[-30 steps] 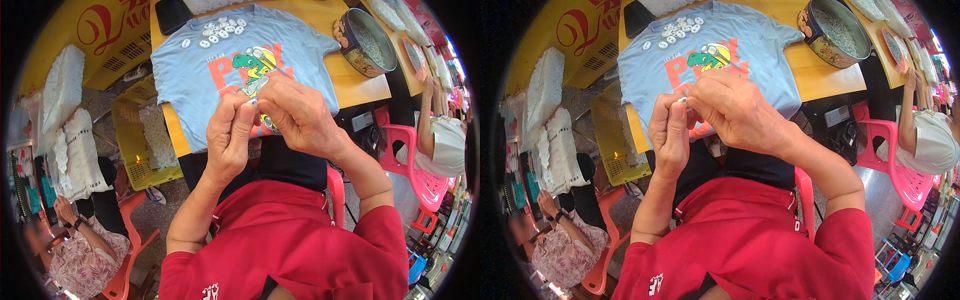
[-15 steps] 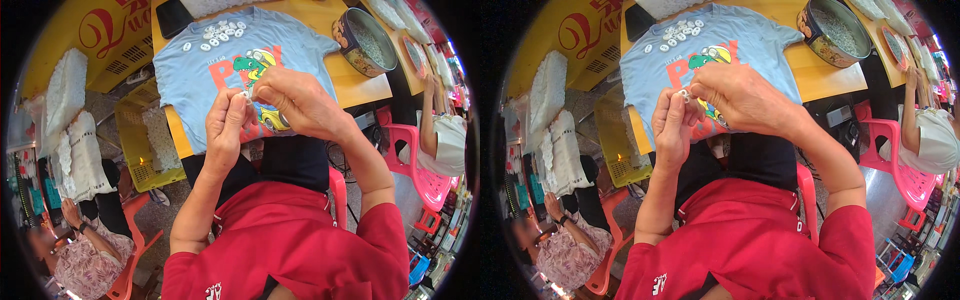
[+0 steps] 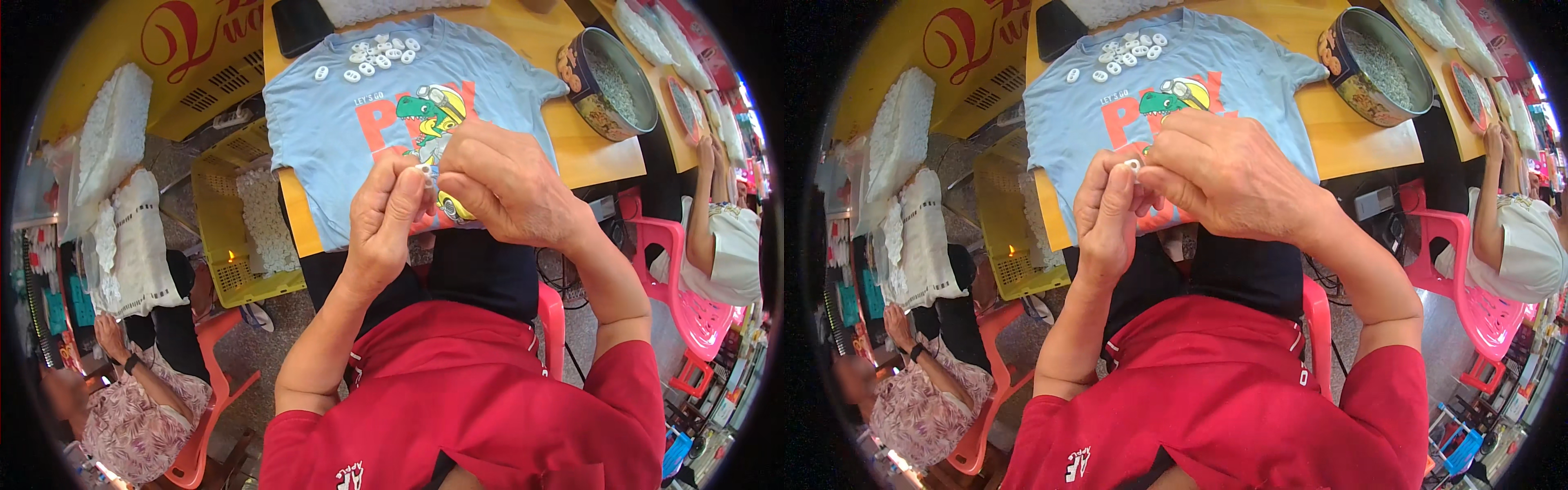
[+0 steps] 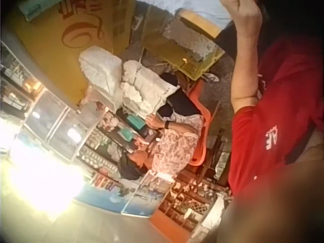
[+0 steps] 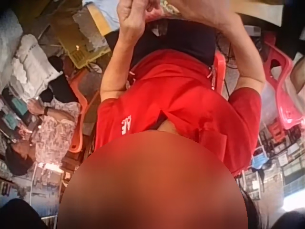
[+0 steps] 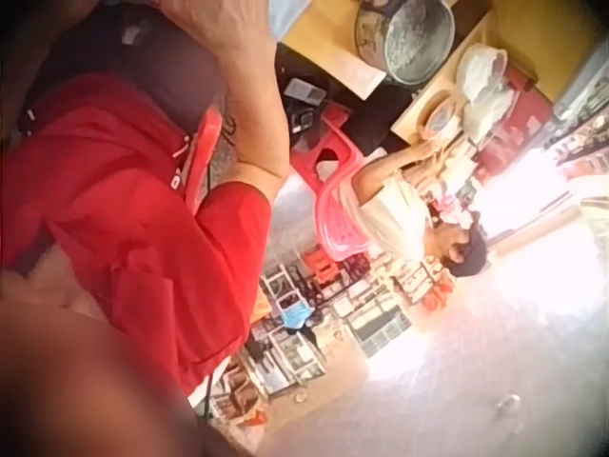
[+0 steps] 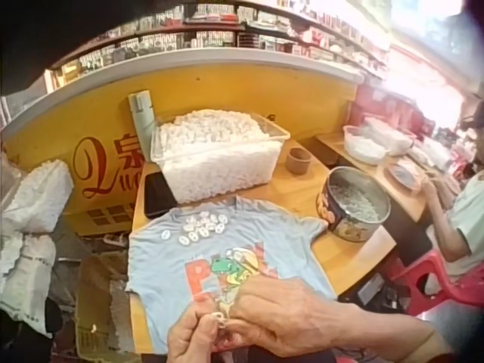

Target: Attaching small white plastic fasteners to a t-shirt at a manual assembly workstation.

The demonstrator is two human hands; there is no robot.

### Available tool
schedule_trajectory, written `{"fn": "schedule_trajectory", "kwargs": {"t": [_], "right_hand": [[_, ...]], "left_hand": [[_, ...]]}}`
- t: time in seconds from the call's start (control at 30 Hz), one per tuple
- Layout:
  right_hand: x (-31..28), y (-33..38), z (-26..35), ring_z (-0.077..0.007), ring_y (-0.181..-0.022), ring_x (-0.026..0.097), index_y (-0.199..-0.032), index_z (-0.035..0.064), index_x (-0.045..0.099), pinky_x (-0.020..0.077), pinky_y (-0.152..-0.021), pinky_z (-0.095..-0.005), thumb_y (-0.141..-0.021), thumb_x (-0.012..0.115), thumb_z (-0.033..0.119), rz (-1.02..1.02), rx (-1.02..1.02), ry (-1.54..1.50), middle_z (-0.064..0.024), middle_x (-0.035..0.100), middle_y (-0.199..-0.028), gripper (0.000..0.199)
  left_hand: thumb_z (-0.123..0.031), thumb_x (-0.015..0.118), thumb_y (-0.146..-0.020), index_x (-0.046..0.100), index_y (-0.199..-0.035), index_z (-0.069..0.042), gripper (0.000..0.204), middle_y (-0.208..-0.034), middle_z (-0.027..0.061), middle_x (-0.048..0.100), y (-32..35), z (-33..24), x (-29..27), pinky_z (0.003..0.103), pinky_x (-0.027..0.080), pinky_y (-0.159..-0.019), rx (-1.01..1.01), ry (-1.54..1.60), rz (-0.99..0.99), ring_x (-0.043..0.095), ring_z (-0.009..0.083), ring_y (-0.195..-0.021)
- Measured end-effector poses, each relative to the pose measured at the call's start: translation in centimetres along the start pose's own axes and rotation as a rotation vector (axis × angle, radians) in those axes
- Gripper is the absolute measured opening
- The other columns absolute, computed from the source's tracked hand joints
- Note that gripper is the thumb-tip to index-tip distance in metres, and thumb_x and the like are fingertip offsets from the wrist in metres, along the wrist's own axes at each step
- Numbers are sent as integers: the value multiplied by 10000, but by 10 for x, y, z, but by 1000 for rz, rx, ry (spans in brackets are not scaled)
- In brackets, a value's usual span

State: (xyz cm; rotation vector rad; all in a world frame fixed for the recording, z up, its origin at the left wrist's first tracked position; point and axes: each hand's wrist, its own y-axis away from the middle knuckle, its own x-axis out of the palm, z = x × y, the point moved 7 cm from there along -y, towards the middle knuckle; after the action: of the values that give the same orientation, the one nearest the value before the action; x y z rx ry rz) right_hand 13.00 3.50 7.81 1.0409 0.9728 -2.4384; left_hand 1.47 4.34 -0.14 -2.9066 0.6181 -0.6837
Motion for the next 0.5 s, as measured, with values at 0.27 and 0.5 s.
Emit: {"fn": "schedule_trajectory", "kwargs": {"t": [0.27, 0.5], "right_hand": [[1, 3, 5, -329, -686, 555, -841, -10, 544, 497, -736, -433, -858, 614, 50, 24, -5, -35, -124, 549, -764, 94], [2, 1, 7, -309, -675, 531, -856, -19, 532, 492, -779, -426, -879, 586, 24, 22, -43, -153, -129, 529, -772, 72]], "left_hand": [[-195, 437, -1023, 518, -930, -40, 199, -768, -19, 483, 8, -5, 5, 195, 376, -588, -8, -13, 60, 423, 35, -676], [-176, 434, -1022, 519, -965, -20, 187, -789, 6, 484, 11, -10, 12, 224, 402, -611, 48, 20, 8, 450, 70, -693]]}}
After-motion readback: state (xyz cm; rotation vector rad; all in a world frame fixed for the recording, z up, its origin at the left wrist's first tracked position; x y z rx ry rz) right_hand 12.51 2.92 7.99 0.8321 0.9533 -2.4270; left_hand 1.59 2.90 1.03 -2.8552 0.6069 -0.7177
